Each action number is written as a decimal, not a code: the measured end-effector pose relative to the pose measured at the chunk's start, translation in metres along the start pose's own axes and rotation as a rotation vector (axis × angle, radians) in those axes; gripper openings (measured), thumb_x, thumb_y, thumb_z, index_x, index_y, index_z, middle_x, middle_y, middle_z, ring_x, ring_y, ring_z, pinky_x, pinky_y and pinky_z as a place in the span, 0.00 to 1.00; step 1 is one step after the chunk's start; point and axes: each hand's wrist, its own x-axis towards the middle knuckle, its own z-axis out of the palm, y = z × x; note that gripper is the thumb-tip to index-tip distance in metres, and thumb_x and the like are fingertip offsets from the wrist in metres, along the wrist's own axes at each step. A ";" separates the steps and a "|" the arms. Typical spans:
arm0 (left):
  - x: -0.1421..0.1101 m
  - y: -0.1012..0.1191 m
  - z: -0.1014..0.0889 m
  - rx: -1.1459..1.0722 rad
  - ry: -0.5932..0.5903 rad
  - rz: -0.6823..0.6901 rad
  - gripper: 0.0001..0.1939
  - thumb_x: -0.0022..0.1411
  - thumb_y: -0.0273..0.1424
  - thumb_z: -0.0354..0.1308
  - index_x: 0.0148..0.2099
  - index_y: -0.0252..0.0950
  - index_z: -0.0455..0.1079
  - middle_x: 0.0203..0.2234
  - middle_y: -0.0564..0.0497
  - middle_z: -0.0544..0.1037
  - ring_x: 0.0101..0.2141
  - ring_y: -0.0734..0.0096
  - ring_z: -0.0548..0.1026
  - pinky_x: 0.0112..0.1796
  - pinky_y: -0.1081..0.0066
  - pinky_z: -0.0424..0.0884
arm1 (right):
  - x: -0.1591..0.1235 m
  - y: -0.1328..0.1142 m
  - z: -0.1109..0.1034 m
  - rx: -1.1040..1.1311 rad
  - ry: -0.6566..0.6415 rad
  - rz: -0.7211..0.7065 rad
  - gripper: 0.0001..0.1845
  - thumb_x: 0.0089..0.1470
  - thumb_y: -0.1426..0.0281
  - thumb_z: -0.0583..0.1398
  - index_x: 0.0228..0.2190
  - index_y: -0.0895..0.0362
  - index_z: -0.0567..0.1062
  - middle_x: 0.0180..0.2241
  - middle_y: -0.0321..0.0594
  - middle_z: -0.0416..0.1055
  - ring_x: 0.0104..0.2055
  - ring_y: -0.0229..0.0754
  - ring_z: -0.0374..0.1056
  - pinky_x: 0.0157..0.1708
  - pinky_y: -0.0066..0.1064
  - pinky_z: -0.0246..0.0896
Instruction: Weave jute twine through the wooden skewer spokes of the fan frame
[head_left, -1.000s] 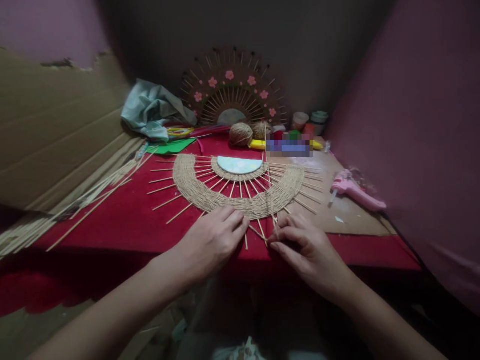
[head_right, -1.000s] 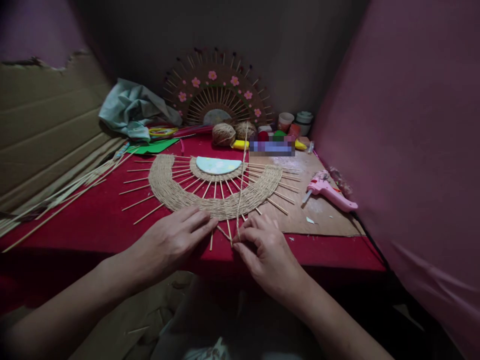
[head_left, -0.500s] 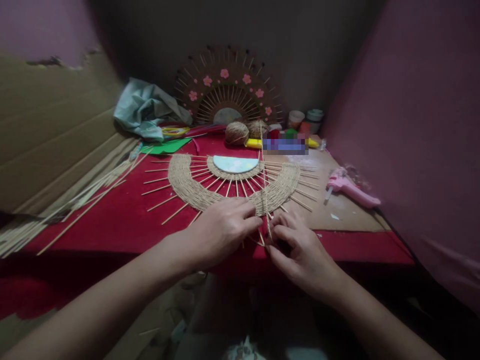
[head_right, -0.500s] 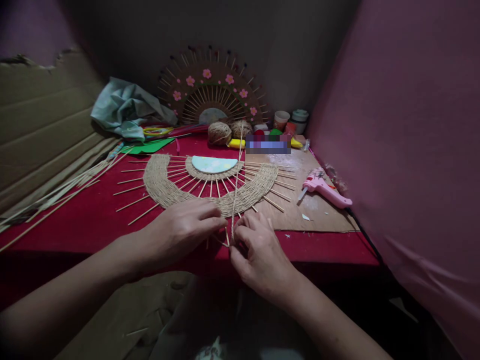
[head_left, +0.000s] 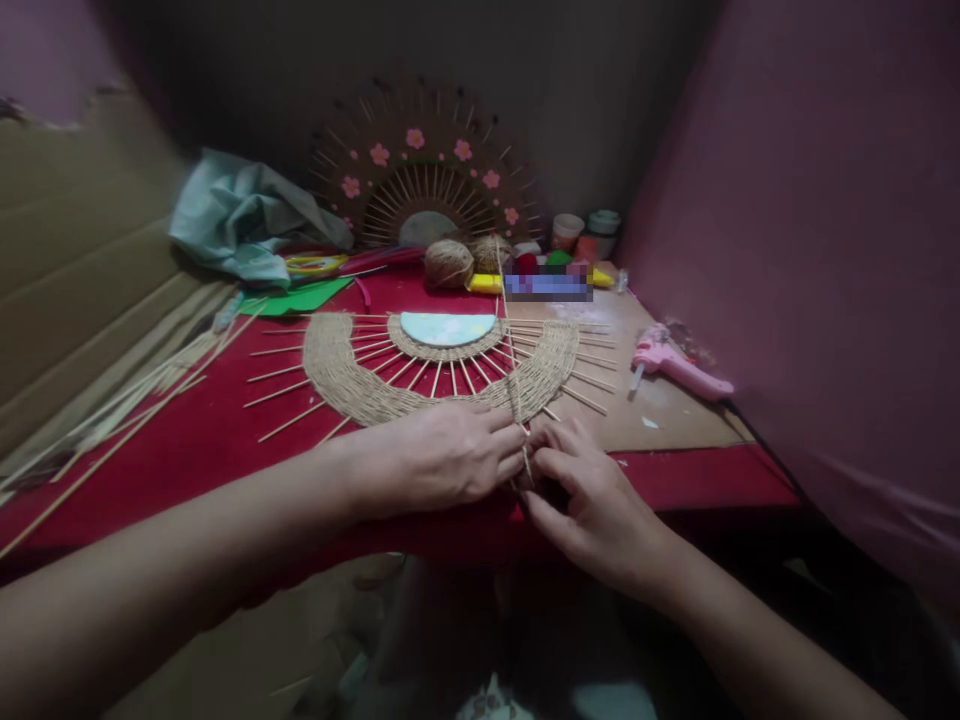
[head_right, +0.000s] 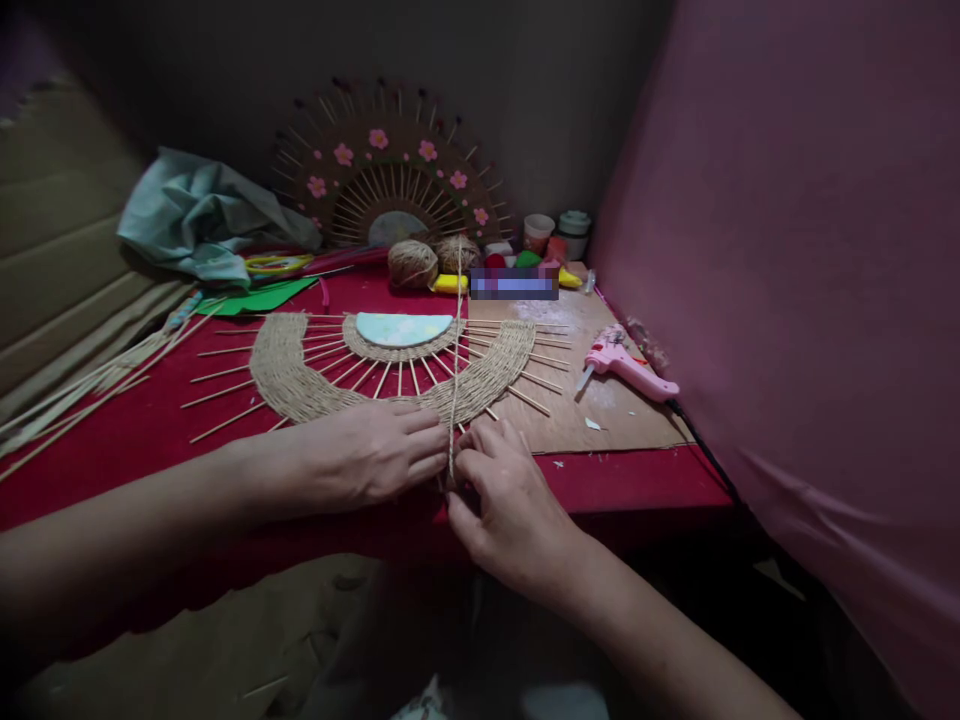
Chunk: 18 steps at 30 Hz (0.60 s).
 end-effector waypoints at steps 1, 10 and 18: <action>-0.001 -0.002 -0.001 -0.036 0.005 -0.010 0.13 0.66 0.24 0.42 0.39 0.32 0.69 0.36 0.45 0.73 0.35 0.63 0.67 0.36 0.63 0.65 | 0.002 0.002 -0.001 -0.002 0.013 -0.004 0.09 0.48 0.81 0.56 0.22 0.58 0.63 0.31 0.42 0.63 0.36 0.43 0.57 0.37 0.36 0.56; -0.007 -0.012 -0.019 -0.378 -0.002 -0.352 0.12 0.67 0.28 0.43 0.45 0.35 0.67 0.40 0.45 0.69 0.38 0.67 0.67 0.38 0.68 0.65 | 0.038 0.021 -0.019 -0.175 0.044 0.083 0.05 0.52 0.77 0.57 0.25 0.60 0.69 0.30 0.40 0.64 0.31 0.38 0.60 0.31 0.31 0.56; -0.017 -0.014 0.000 -0.309 -0.065 -0.573 0.15 0.63 0.35 0.51 0.50 0.35 0.62 0.41 0.45 0.67 0.40 0.63 0.65 0.38 0.66 0.64 | 0.044 0.025 -0.015 -0.129 0.087 0.162 0.06 0.51 0.79 0.58 0.24 0.60 0.69 0.29 0.39 0.64 0.31 0.37 0.61 0.32 0.29 0.57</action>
